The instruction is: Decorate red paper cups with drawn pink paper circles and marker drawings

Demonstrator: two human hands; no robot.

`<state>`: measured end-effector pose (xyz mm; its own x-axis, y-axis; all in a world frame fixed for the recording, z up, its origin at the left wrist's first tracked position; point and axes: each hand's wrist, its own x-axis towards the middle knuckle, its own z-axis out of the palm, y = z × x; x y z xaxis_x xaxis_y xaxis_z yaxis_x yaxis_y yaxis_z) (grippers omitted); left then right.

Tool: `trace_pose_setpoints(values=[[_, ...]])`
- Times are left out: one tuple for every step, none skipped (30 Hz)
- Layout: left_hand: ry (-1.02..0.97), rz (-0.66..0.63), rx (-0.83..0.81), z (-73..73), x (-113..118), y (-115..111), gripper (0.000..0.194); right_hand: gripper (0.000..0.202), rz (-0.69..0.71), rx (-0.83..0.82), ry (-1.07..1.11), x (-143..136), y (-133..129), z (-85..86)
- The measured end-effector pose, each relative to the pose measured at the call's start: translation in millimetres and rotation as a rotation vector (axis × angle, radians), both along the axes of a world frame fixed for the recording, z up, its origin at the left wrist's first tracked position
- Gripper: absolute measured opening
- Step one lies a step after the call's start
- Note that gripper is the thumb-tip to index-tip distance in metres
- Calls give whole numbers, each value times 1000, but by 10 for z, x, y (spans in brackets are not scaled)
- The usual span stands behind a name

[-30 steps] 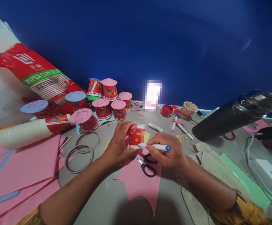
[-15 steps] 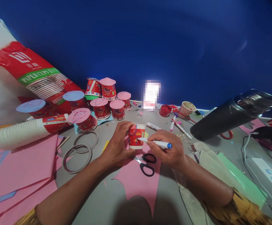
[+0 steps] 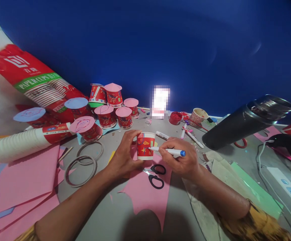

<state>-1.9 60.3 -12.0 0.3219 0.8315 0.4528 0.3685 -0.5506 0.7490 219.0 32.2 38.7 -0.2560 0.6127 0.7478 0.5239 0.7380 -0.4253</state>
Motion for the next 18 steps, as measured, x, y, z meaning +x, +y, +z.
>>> trace_pose_setpoints(values=[[-8,1,-8,2,0,0,78,17,-2,0,4,1,0,0],[-16,-1,-14,3,-1,1,79,17,-5,1,9,4,1,0],[-22,-5,-20,3,-3,2,79,16,-11,3,13,6,1,0],[-27,-11,-23,4,-4,2,79,16,-18,5,15,10,1,1],[-30,-15,-26,5,-5,2,79,16,-25,8,16,14,0,3],[-34,-19,-27,8,-4,1,79,16,-29,7,14,18,-2,7],[-37,-20,-27,11,-3,0,79,16,-32,4,11,22,-3,12],[-41,-18,-27,15,-2,-2,78,17,-36,-2,5,26,-5,18],[-46,-17,-27,20,0,-3,77,17,-38,-9,-2,29,-6,24],[-50,-17,-28,26,1,-5,76,18,-39,-11,-7,31,-8,30],[-54,-18,-31,31,2,-6,75,18,-41,-12,-10,33,-9,35],[-57,-20,-37,37,2,-6,75,19,-42,-7,-10,33,-9,39],[-59,-21,-45,41,2,-6,75,19,-42,0,-8,33,-9,42],[-63,-24,-54,44,1,-5,75,19,-42,4,-6,32,-9,44],[-65,-27,-64,46,-1,-4,76,20,-42,4,-3,30,-8,46],[-69,-30,-72,47,-1,-3,76,20,-40,3,-4,28,-8,47],[-75,-33,-78,46,-1,-3,76,20,-38,1,-4,26,-8,48],[-82,-35,-81,45,-1,-2,76,19,-34,2,-3,24,-7,49]])
